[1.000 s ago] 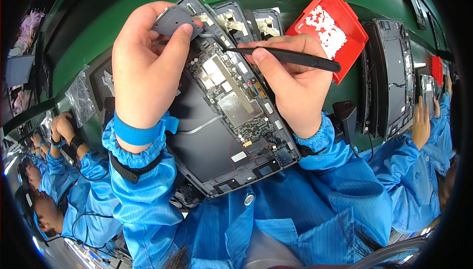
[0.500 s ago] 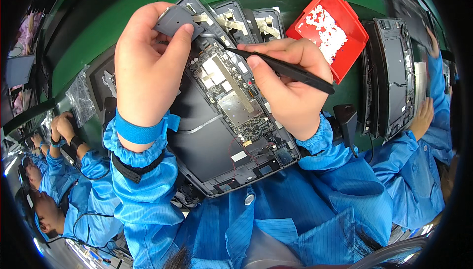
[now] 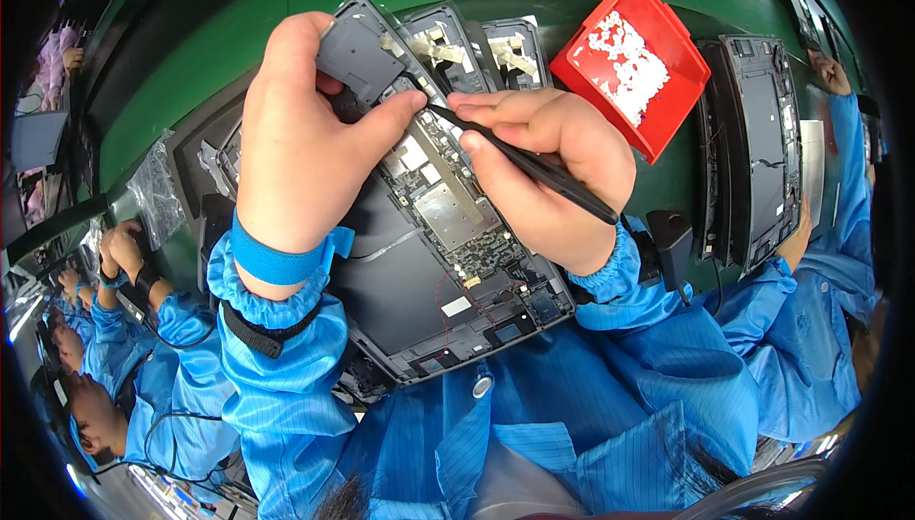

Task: The person assembles internal cables and circuit boards into tablet frames by hand, using tweezers to manipulate the components.

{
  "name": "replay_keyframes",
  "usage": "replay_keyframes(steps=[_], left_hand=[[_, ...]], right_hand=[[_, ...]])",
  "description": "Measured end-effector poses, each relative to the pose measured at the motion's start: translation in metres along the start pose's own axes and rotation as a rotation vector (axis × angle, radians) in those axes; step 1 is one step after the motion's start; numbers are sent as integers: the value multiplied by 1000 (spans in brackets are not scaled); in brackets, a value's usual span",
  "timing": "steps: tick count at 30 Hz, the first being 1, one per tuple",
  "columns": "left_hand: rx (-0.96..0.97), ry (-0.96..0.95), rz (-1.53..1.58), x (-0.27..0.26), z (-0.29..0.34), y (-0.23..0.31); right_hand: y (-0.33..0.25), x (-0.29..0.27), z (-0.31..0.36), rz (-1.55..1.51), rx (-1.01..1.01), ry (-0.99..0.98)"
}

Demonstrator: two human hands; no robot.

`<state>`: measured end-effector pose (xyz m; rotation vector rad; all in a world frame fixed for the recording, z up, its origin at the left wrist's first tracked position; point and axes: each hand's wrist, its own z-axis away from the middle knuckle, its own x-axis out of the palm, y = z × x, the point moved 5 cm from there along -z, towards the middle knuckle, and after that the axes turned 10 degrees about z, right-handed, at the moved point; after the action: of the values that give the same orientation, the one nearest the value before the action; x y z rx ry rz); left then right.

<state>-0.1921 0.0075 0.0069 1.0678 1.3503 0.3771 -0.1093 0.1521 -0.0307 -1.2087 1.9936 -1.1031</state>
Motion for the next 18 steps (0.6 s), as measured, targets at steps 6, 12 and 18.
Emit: replay_keyframes(steps=[6, 12, 18], left_hand=[[-20, 4, -78, 0, 1, -6], [-19, -73, -61, 1, 0, 3], [-54, 253, -43, -60, 61, 5]], right_hand=[[-2, 2, -2, -15, -64, -46], [3, -2, 2, 23, -24, -24], [-8, -33, 13, -40, 296, -62]])
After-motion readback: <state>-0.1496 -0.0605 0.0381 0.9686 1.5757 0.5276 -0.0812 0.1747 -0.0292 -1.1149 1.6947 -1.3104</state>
